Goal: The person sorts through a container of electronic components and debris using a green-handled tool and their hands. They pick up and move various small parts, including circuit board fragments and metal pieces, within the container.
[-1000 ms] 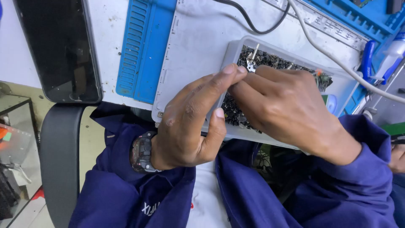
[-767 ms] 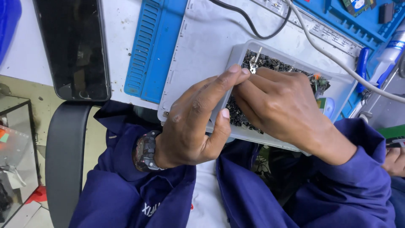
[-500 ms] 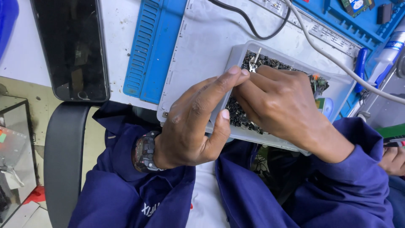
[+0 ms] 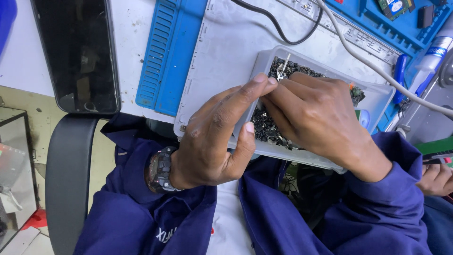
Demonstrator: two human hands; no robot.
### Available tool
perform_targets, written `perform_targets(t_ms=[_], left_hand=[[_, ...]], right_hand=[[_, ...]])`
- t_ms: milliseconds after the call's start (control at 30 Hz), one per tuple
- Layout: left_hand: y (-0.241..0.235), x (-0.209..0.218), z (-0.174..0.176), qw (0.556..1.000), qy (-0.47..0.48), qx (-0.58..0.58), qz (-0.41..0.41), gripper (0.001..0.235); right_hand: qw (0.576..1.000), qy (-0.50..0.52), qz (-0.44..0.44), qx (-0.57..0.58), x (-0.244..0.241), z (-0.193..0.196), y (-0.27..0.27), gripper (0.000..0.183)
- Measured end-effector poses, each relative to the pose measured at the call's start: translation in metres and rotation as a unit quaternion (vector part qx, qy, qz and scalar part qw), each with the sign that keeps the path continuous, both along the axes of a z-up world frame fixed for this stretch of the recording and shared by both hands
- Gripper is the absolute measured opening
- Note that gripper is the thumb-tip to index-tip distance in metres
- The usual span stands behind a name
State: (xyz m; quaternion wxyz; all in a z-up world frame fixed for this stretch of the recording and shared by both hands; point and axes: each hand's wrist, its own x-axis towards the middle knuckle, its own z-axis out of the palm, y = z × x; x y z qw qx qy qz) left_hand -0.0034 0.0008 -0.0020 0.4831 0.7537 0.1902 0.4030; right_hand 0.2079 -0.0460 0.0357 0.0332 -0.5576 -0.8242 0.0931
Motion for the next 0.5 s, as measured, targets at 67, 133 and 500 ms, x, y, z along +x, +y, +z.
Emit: perform_targets(t_ms=[67,133,500], left_hand=[[0.000,0.000,0.000,1.000,0.000,0.000,0.002,0.044],[-0.001,0.000,-0.002,1.000,-0.002,0.000,0.002,0.044],[-0.002,-0.001,0.001,1.000,0.008,-0.010,0.007,0.048]], right_hand=[[1.000,0.002,-0.001,-0.003,0.000,0.000,0.000,0.011],[1.000,0.002,-0.004,-0.007,0.000,-0.001,0.000,0.009],[0.997,0.071,-0.033,-0.018,-0.005,0.025,-0.008,0.009]])
